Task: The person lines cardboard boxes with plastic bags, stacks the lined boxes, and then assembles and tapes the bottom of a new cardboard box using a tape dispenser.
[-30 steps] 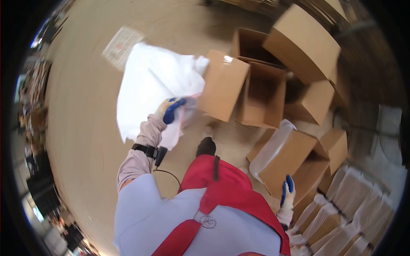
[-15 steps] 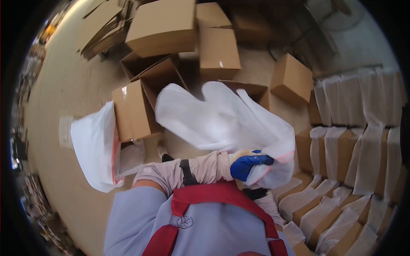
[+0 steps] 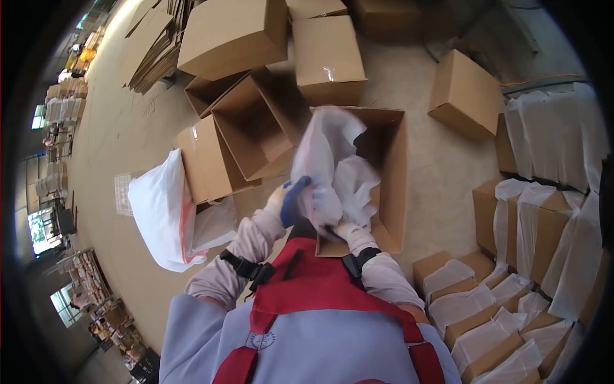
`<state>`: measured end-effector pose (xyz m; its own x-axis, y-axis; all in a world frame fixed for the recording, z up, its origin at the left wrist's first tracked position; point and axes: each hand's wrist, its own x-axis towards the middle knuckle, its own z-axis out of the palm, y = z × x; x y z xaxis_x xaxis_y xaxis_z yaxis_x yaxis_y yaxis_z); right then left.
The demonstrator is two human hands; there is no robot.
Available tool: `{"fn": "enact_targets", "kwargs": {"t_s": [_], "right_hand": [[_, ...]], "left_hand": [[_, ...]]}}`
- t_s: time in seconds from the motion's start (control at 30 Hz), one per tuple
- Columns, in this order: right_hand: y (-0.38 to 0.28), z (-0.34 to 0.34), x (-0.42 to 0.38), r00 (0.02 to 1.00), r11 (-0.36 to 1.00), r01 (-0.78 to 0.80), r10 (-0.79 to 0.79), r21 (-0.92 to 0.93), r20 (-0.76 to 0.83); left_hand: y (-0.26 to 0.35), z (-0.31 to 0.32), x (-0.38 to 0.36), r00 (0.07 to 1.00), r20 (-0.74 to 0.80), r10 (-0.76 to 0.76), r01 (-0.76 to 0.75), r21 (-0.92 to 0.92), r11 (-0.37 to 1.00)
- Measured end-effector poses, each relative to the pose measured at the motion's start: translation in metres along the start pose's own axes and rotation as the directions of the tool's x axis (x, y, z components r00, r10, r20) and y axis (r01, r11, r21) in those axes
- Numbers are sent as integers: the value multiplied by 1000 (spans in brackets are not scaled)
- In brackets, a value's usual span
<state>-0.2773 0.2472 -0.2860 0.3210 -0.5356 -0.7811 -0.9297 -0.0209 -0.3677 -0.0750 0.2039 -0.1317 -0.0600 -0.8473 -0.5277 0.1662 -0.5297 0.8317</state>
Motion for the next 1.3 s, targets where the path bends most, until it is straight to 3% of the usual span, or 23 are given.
{"fn": "enact_targets", "kwargs": {"t_s": [0.07, 0.17, 0.27, 0.3, 0.33, 0.4, 0.5, 0.63, 0.7, 0.73, 0.8, 0.87, 0.9, 0.93, 0.97, 1.0, 1.03, 1.07, 1.1, 1.13, 1.17, 1.23, 1.3], "right_hand": [[-15, -45, -31, 989, 984, 54, -76, 167, 130], [18, -66, -49, 984, 920, 24, -91, 390, 155], [33, -123, -96, 970, 248, 233, -122, 940, -209], [21, -155, -112, 971, 148, 239, -49, 960, -234], [21, -176, -113, 906, 527, 406, -123, 746, -406], [-18, -221, -125, 900, 395, 435, -165, 809, -404], [-60, -221, -107, 862, 466, 495, -157, 734, -481], [-36, -174, -77, 854, 152, 506, 50, 849, -517], [-13, -158, -77, 796, -21, 593, 163, 805, -583], [6, -164, -74, 878, -298, 462, 290, 836, -381], [55, -157, -71, 872, -460, 487, 297, 742, -388], [51, -210, -119, 891, -462, 429, 76, 776, -447], [60, -222, -135, 941, -625, 296, 60, 722, -334], [71, -226, -150, 917, -485, 369, 54, 793, -394], [111, -218, -158, 944, -208, 329, 52, 921, -326], [192, -184, -151, 923, 271, 333, 101, 903, -370], [207, -218, -165, 920, 719, 26, 255, 695, -298], [211, -258, -176, 863, 951, -296, 308, 93, -402], [205, -299, -185, 823, 947, -149, 278, 284, -495], [236, -314, -176, 674, 783, 28, 444, 621, -590], [329, -324, -140, 530, 841, 173, 360, 513, -768], [285, -392, -100, 510, 728, 349, 380, 590, -771], [282, -433, -27, 299, 923, 233, 231, 306, -926]], "left_hand": [[17, 10, 4, 921, -46, -387, 319, -484, 815], [-17, 6, 16, 988, -82, -130, 109, -221, 969], [67, 31, 6, 952, 29, -304, 305, -101, 947], [51, 28, 14, 961, 58, -272, 274, -45, 961], [44, 29, 20, 957, 80, -278, 282, -54, 958], [39, 32, 31, 943, 210, -258, 256, 37, 966], [48, 45, 32, 932, 310, -186, 99, 278, 955], [24, 49, 37, 953, 299, 54, -135, 257, 957], [25, 46, 39, 971, 237, -4, -64, 276, 959], [21, 45, 36, 982, 175, -70, 16, 291, 957], [13, 44, 32, 954, -25, -300, 301, 52, 952], [1, 39, 15, 935, 3, -354, 262, -678, 687], [15, 40, 4, 911, 5, -411, 278, -745, 607], [4, 30, -8, 926, 87, -367, 313, -723, 616], [4, 5, -20, 934, -6, -357, 354, 126, 926], [-2, -5, -30, 928, -53, -369, 372, 83, 924], [14, -19, -33, 767, -167, -619, 636, 77, 768], [31, -37, -32, 832, -238, -501, 554, 398, 731], [15, -58, -24, 959, -116, -258, 251, -68, 966], [42, -80, -14, 966, -109, -236, 199, -272, 942], [27, -122, 3, 935, -266, -233, 186, -190, 964], [67, -114, 58, 937, -330, 113, -85, 100, 991], [95, -109, 122, 841, -538, 65, -54, 36, 998]]}}
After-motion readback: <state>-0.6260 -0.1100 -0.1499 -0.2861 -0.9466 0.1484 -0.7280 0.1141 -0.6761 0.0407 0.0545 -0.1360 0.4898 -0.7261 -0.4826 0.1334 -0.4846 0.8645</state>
